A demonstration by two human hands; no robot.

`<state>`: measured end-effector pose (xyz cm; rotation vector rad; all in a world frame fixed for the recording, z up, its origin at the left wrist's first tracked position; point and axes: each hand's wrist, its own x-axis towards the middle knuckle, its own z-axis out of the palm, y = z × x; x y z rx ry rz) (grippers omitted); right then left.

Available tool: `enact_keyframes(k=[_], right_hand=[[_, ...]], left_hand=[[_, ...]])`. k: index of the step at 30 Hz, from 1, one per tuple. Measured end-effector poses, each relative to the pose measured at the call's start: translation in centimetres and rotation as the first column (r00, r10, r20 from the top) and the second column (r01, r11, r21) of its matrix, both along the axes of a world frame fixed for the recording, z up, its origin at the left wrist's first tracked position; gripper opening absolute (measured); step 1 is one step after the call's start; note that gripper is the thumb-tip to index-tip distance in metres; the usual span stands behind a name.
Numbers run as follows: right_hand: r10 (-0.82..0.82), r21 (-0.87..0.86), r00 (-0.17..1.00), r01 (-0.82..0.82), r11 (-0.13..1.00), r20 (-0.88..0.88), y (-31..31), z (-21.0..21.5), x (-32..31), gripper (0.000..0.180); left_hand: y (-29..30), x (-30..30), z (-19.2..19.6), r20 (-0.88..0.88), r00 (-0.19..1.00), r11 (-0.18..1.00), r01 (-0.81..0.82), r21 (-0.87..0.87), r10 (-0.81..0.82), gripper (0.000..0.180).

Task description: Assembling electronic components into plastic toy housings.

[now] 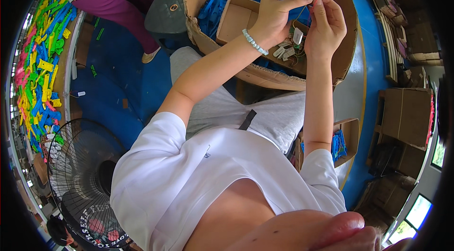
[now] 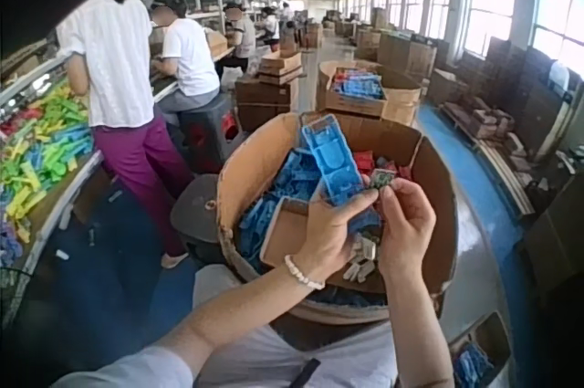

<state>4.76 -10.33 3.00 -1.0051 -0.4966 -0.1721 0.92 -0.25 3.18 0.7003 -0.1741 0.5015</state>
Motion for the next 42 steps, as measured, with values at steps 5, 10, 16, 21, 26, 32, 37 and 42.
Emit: enact_keyframes(k=[5,10,16,21,26,32,37,42], right_hand=[[-0.101,-0.094,0.974,0.122,0.988,0.201,-3.7,2.1,0.5,0.015],[0.034,-0.455,0.958,0.103,0.885,0.284,-5.9,4.0,-0.9,0.014],[0.119,-0.596,0.948,0.085,0.798,0.296,-4.9,4.3,-2.0,0.016],[0.06,-0.514,0.988,0.024,0.858,0.146,-5.1,4.2,-2.7,0.014],[0.048,-0.526,0.985,0.047,0.849,0.165,-5.3,4.8,-3.5,0.013],[0.052,-0.581,0.979,0.074,0.81,0.196,-6.0,5.5,-3.4,0.014],[0.158,-0.552,0.979,-0.06,0.832,0.132,-6.3,6.0,-3.5,0.014],[0.133,-0.543,0.983,-0.042,0.839,0.129,-5.9,6.2,-3.9,0.014]], left_hand=[[1.5,-1.5,2.0,0.053,0.963,0.964,0.265,-0.036,-0.263,0.026],[3.2,-1.1,1.7,-0.015,0.973,0.967,0.229,0.112,-0.229,0.034],[1.9,-3.1,2.1,0.019,0.997,0.792,-0.07,0.606,0.074,0.043],[1.0,-2.6,0.6,0.039,0.998,0.944,0.024,0.328,-0.039,0.046],[0.1,-3.1,-0.2,0.152,0.983,0.894,-0.157,0.42,0.101,0.035],[1.0,-2.7,-0.9,0.319,0.924,0.665,-0.376,0.646,0.212,0.043],[0.7,-2.8,-0.6,0.247,0.96,0.767,-0.254,0.589,0.129,0.048],[0.3,-4.6,0.8,0.075,0.997,0.858,-0.045,0.511,0.008,0.049]])
